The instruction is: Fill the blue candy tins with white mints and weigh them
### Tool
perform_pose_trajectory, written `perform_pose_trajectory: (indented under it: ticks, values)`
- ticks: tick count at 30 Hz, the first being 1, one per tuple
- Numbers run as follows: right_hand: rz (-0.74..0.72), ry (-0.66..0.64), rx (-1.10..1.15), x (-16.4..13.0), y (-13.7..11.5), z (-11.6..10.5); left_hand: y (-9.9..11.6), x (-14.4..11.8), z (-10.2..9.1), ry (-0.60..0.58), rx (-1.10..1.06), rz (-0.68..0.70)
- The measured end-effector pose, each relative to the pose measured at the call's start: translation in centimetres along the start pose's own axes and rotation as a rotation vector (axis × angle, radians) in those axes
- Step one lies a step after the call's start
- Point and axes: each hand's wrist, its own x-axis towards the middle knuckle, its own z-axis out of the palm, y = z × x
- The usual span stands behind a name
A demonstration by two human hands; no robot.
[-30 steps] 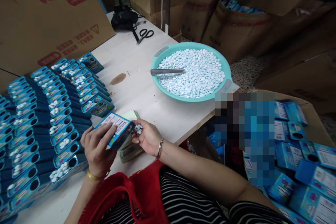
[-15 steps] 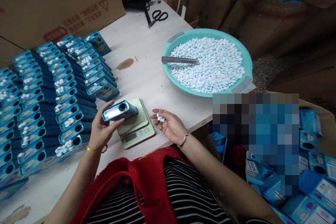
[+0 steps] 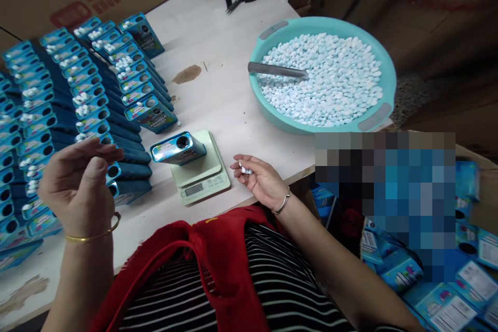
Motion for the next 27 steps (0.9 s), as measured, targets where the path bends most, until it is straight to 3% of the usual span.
perform_pose_trajectory:
  ticks: [10, 13, 16, 19, 27]
  values:
    - [0.021, 0.007, -0.026, 0.1, 0.7, -0.1, -0.7, -0.4, 0.0, -0.051, 0.027, -0.039]
    - [0.018, -0.012, -0.019, 0.2, 0.9, 0.2, -0.6, -0.2, -0.1, -0.175, 0.141, 0.004]
    - [0.016, -0.033, -0.007, 0.3, 1.0, 0.7, -0.4, 0.4, 0.3, -0.373, 0.326, 0.120]
    - [0.014, -0.082, -0.004, 0.4, 1.0, 1.6, -0.4, 0.9, 1.1, -0.498, 0.441, 0.221]
    - [0.034, -0.200, 0.025, 0.8, 1.6, 4.7, -2.6, 1.0, 2.9, -0.554, 0.507, 0.332]
